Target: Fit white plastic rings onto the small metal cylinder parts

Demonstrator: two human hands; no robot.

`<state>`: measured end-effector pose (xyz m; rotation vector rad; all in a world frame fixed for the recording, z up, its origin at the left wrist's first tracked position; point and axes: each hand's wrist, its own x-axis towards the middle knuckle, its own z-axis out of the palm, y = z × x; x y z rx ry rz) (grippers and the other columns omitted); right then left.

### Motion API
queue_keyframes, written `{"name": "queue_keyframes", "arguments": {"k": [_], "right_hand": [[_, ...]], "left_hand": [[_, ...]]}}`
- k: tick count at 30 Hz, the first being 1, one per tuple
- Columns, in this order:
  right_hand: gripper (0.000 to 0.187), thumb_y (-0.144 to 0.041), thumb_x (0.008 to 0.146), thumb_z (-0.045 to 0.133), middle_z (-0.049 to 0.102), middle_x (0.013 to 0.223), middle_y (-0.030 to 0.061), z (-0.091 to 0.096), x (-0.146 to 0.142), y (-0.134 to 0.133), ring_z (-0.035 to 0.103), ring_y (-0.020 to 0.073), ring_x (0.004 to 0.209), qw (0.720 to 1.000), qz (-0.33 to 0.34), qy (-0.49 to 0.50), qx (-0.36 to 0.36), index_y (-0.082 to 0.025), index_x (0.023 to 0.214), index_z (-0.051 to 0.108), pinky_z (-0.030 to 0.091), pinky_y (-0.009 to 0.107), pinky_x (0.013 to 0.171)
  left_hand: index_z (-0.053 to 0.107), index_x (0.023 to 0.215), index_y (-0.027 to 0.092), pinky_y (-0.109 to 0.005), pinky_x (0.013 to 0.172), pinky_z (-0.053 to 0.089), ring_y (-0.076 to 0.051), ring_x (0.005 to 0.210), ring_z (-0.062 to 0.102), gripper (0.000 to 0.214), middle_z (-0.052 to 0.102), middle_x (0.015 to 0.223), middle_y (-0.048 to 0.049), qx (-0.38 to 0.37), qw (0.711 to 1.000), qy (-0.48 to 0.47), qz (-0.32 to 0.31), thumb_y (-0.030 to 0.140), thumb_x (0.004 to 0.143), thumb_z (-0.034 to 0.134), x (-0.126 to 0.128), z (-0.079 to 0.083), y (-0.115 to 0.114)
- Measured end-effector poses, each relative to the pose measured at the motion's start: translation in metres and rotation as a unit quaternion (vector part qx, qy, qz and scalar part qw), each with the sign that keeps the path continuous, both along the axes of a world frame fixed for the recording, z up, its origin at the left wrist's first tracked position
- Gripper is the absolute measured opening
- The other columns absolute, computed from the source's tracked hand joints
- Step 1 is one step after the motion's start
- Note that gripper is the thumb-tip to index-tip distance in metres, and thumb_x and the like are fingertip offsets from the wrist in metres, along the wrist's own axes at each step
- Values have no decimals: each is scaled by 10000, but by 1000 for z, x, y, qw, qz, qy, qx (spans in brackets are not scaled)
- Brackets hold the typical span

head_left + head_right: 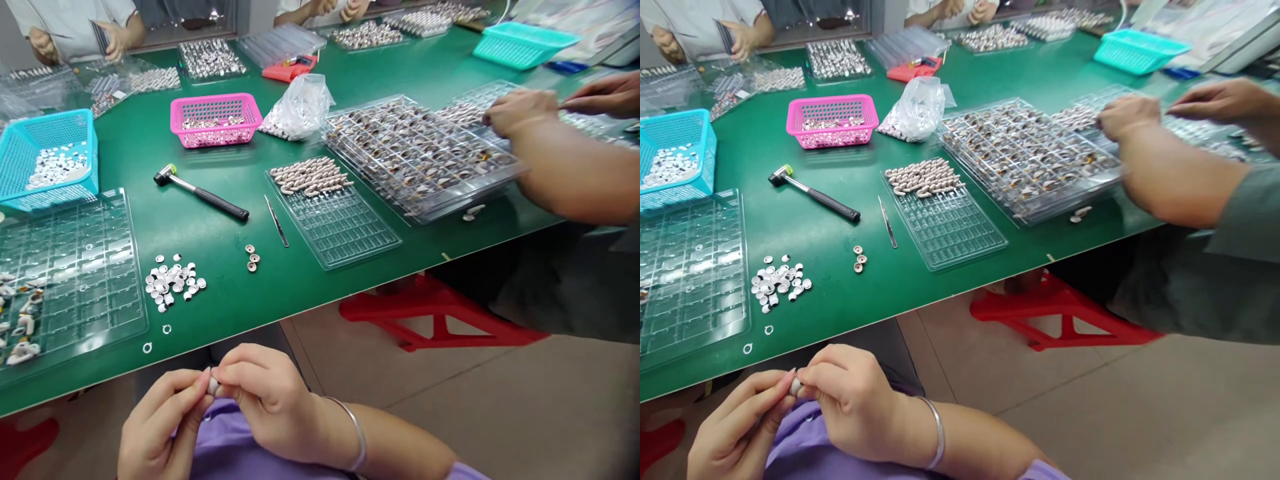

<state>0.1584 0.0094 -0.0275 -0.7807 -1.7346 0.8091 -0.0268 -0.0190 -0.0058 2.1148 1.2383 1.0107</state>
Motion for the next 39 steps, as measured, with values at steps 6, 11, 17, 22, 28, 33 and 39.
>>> {"name": "queue_keyframes", "arguments": {"k": [6, 11, 17, 22, 28, 33, 39], "right_hand": [[261, 5, 855, 455, 691, 815, 92, 2, 3, -1, 630, 153, 706, 996, -8, -65, 68, -122, 965, 655, 558, 231, 630], [205, -28, 888, 482, 690, 824, 95, 4, 4, 1, 646, 161, 736, 997, -5, -51, 56, -127, 965, 645, 573, 241, 667], [139, -79, 933, 519, 687, 818, 84, 3, 3, 7, 652, 146, 754, 999, 16, -2, 31, -135, 973, 640, 583, 228, 696], [168, -68, 931, 519, 701, 847, 98, 2, 2, 8, 656, 158, 777, 996, -4, 2, 87, -129, 1042, 630, 594, 250, 712], [192, -69, 923, 523, 707, 860, 100, 0, 3, 6, 663, 162, 790, 995, -6, 0, 103, -125, 1071, 631, 592, 257, 719], [233, -65, 920, 492, 714, 879, 109, -4, 3, 5, 677, 168, 814, 991, -6, 4, 135, -125, 1104, 623, 605, 276, 745], [236, -50, 916, 483, 715, 865, 116, -6, 3, 5, 677, 172, 795, 990, -11, -1, 142, -114, 1092, 626, 611, 294, 758]], "left_hand": [[688, 1108, 215, -165, 724, 597, -134, 828, 729, 286, 726, 987, -31, -13, 1000, 0, 13, 74, 877, 596, 0, -1, -1], [693, 1104, 222, -171, 698, 598, -140, 803, 730, 289, 730, 961, -32, -2, 1000, -7, 24, 80, 870, 603, 2, 2, 0], [683, 1164, 232, -177, 728, 593, -145, 847, 726, 362, 728, 990, -38, 8, 1000, 0, 21, 62, 855, 605, 0, 0, 0], [717, 1080, 263, -150, 767, 589, -131, 821, 739, 275, 752, 985, -2, -39, 995, -56, 71, 145, 833, 692, 1, -3, -1], [762, 997, 293, -140, 722, 604, -134, 771, 756, 223, 784, 935, 29, -66, 987, -116, 87, 197, 796, 753, 5, -1, 1], [775, 984, 308, -152, 699, 614, -143, 753, 760, 217, 792, 911, 29, -73, 984, -136, 91, 212, 789, 763, 5, 0, 2], [771, 993, 315, -150, 729, 611, -132, 778, 755, 243, 786, 932, 38, -82, 983, -140, 87, 181, 791, 756, 3, -4, -1]]}}
